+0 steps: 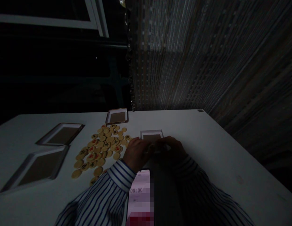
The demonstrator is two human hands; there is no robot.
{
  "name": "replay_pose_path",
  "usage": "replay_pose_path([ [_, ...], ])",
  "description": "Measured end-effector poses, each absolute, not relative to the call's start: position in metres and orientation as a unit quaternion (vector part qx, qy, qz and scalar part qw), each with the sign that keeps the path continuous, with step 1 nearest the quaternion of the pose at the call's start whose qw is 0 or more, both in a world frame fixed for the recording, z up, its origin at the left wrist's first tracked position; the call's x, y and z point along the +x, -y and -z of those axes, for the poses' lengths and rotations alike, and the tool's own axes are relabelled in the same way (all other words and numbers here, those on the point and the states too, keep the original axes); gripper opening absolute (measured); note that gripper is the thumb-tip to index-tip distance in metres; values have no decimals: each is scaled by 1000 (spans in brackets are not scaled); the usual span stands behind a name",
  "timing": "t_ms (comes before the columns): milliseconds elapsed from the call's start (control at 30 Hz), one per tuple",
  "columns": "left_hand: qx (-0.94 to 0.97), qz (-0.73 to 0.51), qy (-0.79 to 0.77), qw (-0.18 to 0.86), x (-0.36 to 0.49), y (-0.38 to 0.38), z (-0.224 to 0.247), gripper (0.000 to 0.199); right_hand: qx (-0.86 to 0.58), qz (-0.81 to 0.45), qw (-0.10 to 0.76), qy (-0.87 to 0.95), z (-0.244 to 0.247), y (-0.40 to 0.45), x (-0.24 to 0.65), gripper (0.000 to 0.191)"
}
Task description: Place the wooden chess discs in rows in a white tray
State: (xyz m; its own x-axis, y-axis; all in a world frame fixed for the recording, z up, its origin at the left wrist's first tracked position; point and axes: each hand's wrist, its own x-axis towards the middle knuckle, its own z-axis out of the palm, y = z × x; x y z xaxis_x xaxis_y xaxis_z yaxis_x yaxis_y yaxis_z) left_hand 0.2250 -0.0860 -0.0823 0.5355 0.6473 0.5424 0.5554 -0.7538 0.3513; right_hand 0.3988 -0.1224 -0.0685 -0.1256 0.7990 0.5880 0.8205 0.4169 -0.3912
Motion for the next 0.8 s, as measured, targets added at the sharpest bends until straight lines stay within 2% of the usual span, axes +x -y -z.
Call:
replay_pose_path([
  [133,872,-342,-344,67,224,87,83,18,-527,-4,357,771,63,123,395,20],
  [467,871,-350,-338,70,219,85,85,16,-515,-61,381,765,60,127,386,14],
  [800,858,-381,-332,96,218,85,87,18,-518,-134,391,749,61,125,389,19],
])
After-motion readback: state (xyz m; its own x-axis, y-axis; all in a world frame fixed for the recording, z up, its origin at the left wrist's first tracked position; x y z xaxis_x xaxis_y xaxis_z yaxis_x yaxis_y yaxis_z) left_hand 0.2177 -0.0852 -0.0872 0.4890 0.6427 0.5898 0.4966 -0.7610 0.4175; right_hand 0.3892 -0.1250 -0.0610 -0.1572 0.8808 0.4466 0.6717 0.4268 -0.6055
